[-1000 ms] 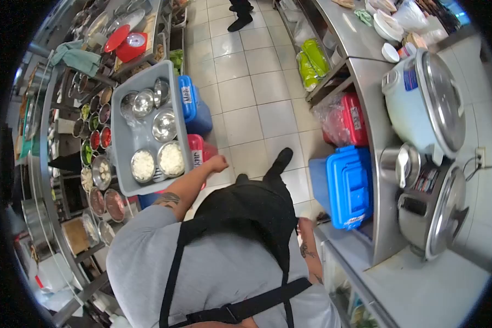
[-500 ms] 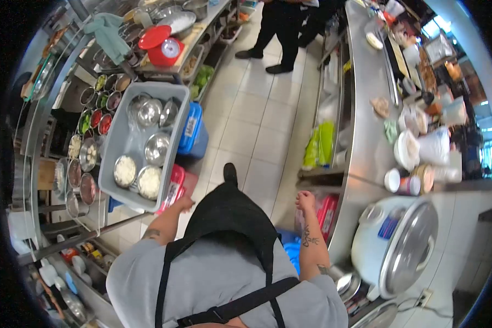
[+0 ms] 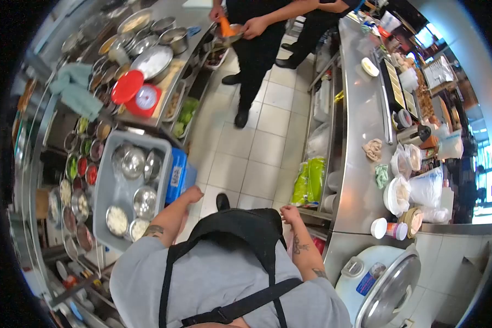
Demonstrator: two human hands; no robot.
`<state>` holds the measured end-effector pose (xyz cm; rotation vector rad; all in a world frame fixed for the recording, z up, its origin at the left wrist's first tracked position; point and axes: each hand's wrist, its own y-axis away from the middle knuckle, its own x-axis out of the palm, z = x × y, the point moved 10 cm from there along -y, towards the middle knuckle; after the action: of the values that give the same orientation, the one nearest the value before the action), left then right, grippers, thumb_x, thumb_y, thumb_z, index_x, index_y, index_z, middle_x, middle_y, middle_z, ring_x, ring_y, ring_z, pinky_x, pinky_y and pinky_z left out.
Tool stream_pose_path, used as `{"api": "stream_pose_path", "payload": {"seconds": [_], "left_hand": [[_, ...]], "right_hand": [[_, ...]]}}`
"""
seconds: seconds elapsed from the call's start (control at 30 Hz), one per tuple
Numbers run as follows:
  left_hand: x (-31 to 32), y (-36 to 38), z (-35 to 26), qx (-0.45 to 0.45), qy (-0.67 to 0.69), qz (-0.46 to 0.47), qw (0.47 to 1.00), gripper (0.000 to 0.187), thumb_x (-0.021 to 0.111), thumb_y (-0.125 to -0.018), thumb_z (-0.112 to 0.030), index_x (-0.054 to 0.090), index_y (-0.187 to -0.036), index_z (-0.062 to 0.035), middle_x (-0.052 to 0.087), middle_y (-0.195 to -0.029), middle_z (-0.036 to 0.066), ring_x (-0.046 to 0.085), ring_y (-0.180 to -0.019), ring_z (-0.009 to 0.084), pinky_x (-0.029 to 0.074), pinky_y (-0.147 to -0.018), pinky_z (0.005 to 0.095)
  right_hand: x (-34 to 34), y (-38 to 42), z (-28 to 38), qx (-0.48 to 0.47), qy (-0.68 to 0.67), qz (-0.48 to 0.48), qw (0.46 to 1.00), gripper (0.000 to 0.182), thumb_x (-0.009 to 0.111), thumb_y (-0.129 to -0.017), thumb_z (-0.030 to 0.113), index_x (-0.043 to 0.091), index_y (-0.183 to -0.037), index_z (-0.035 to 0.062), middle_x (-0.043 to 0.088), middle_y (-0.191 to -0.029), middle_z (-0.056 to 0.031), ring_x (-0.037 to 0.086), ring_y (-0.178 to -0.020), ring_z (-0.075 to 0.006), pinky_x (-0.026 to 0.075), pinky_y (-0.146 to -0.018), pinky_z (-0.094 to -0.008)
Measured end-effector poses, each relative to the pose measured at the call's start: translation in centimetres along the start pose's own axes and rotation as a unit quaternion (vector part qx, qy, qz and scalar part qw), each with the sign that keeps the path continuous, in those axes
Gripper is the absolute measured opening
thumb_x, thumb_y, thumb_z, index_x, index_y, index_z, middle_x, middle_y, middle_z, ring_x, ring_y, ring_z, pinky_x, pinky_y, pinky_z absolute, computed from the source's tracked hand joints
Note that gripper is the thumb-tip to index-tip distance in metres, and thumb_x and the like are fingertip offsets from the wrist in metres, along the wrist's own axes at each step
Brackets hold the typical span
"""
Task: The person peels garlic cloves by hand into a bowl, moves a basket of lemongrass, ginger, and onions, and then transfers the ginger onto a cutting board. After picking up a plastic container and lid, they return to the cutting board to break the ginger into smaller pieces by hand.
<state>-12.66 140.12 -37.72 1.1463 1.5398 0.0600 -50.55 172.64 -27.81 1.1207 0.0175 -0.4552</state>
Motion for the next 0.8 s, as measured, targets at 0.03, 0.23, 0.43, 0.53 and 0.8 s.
{"api": "stream_pose_path", "payload": {"seconds": [0.03, 0.23, 0.43, 0.53, 0.8], "left_hand": [[-1.5, -2.0, -1.7, 0.035, -0.004, -0.013, 0.999, 0.047, 0.056, -0.087, -0.038, 0.070, -0.096, 0.0061, 0.065, -0.111, 0.029, 0.063, -0.103, 0.0430, 0.051, -0.090, 0.0472], [-2.2, -8.5, -8.8, -0.019, -0.079, 0.239, 0.968, 0.039, 0.059, -0.082, -0.030, 0.072, -0.095, 0.0037, 0.067, -0.106, 0.027, 0.067, -0.098, 0.0371, 0.052, -0.088, 0.0445], [-5.1, -16.1, -19.9, 0.079, -0.145, 0.213, 0.963, 0.034, 0.055, -0.081, -0.028, 0.072, -0.071, -0.0006, 0.068, -0.071, 0.022, 0.070, -0.073, 0.0313, 0.055, -0.074, 0.0421], [-6.7, -23.9, -25.7, 0.105, -0.113, 0.136, 0.979, 0.037, 0.054, -0.082, -0.030, 0.070, -0.064, -0.0019, 0.065, -0.061, 0.018, 0.068, -0.065, 0.0313, 0.054, -0.072, 0.0430], [-15.4, -29.5, -46.2, 0.085, 0.015, 0.068, 0.994, 0.036, 0.065, -0.081, -0.034, 0.069, -0.099, -0.0026, 0.069, -0.101, 0.021, 0.066, -0.098, 0.0361, 0.052, -0.086, 0.0437]], "right_hand": [[-0.9, -0.7, 0.9, -0.010, -0.021, -0.005, 1.000, 0.024, 0.059, -0.095, 0.020, 0.061, -0.114, 0.0051, 0.063, -0.079, -0.0052, 0.056, -0.056, -0.0135, 0.046, -0.046, -0.0300], [-7.7, -1.8, 10.1, -0.096, -0.061, -0.006, 0.993, 0.031, 0.061, -0.095, 0.024, 0.059, -0.120, 0.0067, 0.067, -0.090, -0.0057, 0.063, -0.069, -0.0139, 0.050, -0.056, -0.0293], [-17.9, -5.8, 16.3, -0.160, -0.139, 0.015, 0.977, 0.031, 0.061, -0.095, 0.027, 0.060, -0.118, 0.0073, 0.068, -0.098, -0.0056, 0.064, -0.074, -0.0146, 0.051, -0.060, -0.0289], [-22.3, -8.2, 18.0, -0.165, -0.107, 0.020, 0.980, 0.030, 0.061, -0.095, 0.028, 0.060, -0.116, 0.0073, 0.068, -0.098, -0.0060, 0.065, -0.073, -0.0152, 0.051, -0.060, -0.0296], [-23.7, -7.4, 28.0, -0.242, -0.095, 0.145, 0.955, 0.033, 0.063, -0.094, 0.026, 0.062, -0.118, 0.0041, 0.068, -0.096, -0.0073, 0.064, -0.075, -0.0132, 0.050, -0.061, -0.0269]]}}
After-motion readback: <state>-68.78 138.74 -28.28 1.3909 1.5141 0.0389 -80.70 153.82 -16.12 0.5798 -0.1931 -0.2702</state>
